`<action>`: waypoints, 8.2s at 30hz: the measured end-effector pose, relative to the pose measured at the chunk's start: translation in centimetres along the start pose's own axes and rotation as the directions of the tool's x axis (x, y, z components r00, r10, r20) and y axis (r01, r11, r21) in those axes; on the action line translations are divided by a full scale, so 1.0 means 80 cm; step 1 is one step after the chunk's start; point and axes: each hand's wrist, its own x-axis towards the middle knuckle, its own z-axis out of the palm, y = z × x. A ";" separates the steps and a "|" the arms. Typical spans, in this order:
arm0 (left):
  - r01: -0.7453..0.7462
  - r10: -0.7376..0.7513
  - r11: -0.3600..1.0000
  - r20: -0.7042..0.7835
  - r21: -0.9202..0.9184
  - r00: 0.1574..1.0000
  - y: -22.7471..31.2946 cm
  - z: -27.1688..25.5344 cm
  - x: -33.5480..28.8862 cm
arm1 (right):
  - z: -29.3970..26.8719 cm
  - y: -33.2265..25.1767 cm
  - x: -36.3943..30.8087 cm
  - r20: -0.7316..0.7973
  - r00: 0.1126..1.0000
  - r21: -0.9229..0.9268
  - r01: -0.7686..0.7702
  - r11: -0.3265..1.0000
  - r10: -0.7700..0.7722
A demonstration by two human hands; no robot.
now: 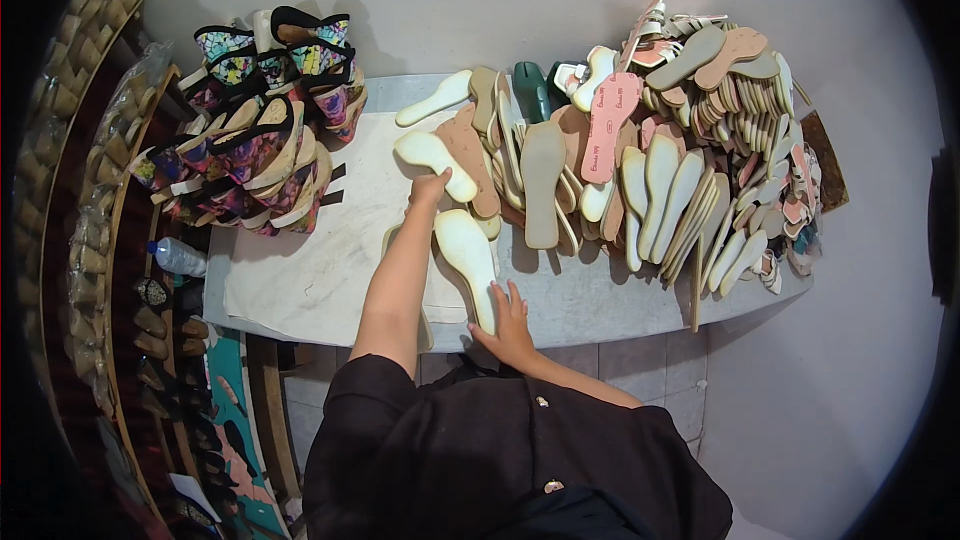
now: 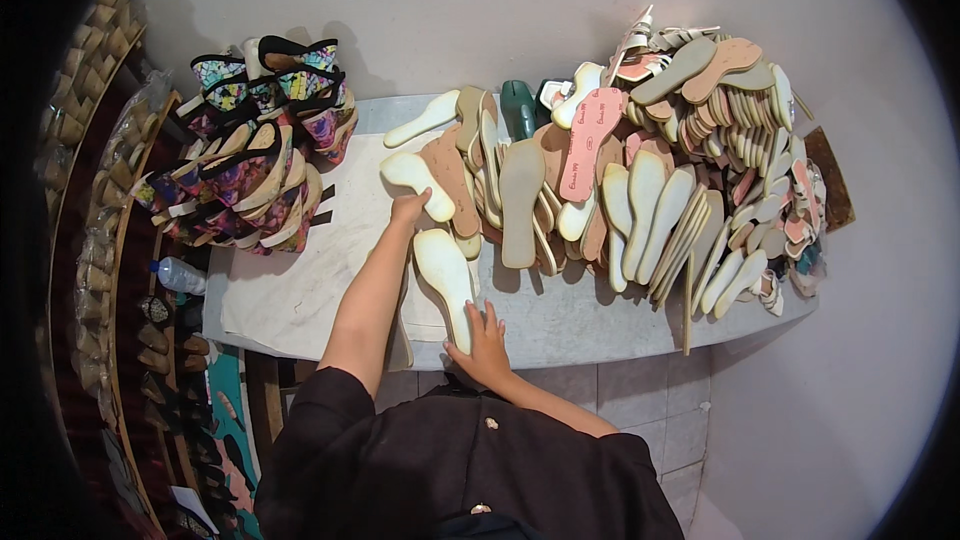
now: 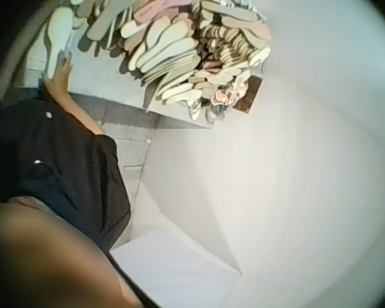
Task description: The recorder is sorting and stacking various shoe insoles and components on a work table in a shoe manufacturing facility.
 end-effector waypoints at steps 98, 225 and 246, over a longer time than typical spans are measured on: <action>0.047 0.207 0.861 -0.433 0.507 0.878 -0.110 -0.019 -0.312 | -0.069 0.031 0.278 -0.012 0.999 -0.537 -0.038 0.843 0.038; -0.196 0.409 0.679 -0.142 0.708 0.901 -0.097 -0.037 -0.296 | -0.020 0.010 0.082 -0.062 0.993 -0.124 -0.111 0.986 0.104; -0.544 0.587 0.438 0.230 0.716 0.776 -0.044 0.066 -0.326 | -0.046 0.087 0.263 -0.099 0.975 -0.606 0.099 0.789 -0.198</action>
